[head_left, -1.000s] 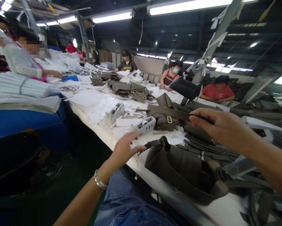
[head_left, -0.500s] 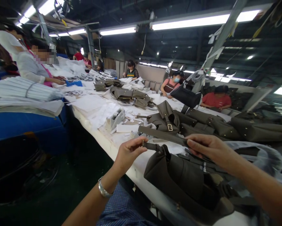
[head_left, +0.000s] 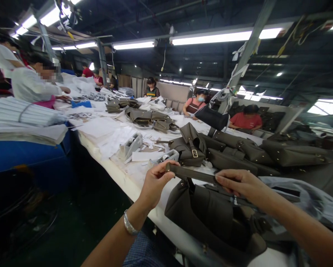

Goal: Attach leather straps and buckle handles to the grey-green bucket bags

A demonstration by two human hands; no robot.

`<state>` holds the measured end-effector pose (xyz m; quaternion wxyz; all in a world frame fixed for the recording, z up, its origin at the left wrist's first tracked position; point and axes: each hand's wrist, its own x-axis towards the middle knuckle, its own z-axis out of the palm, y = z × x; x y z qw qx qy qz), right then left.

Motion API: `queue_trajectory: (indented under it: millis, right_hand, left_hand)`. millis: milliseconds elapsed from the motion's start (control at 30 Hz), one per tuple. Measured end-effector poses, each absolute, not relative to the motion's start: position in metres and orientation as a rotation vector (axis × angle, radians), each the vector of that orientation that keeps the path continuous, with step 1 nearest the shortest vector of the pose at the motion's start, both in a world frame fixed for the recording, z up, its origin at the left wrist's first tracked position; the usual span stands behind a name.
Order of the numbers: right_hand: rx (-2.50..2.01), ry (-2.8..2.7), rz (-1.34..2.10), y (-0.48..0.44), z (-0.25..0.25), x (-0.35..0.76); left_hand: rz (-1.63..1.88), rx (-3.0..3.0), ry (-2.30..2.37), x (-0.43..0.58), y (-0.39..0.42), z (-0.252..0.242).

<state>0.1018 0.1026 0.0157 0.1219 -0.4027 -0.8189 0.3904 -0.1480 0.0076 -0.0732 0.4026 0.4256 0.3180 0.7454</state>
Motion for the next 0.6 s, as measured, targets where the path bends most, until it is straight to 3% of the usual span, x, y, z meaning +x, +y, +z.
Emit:
queue_trajectory:
  millis: [167, 367, 600]
  right_hand:
    - [-0.964, -2.433, 1.046, 0.092, 0.019, 0.075]
    - [-0.705, -2.381, 0.311, 0.07, 0.02, 0.049]
    - [-0.564, -2.436, -0.198, 0.07, 0.023, 0.055]
  left_hand:
    - [1.754, 1.254, 0.835, -0.124, 0.012, -0.062]
    - [1.746, 1.702, 1.042, -0.104, 0.032, -0.044]
    - [1.571, 1.823, 1.119, -0.087, 0.059, -0.048]
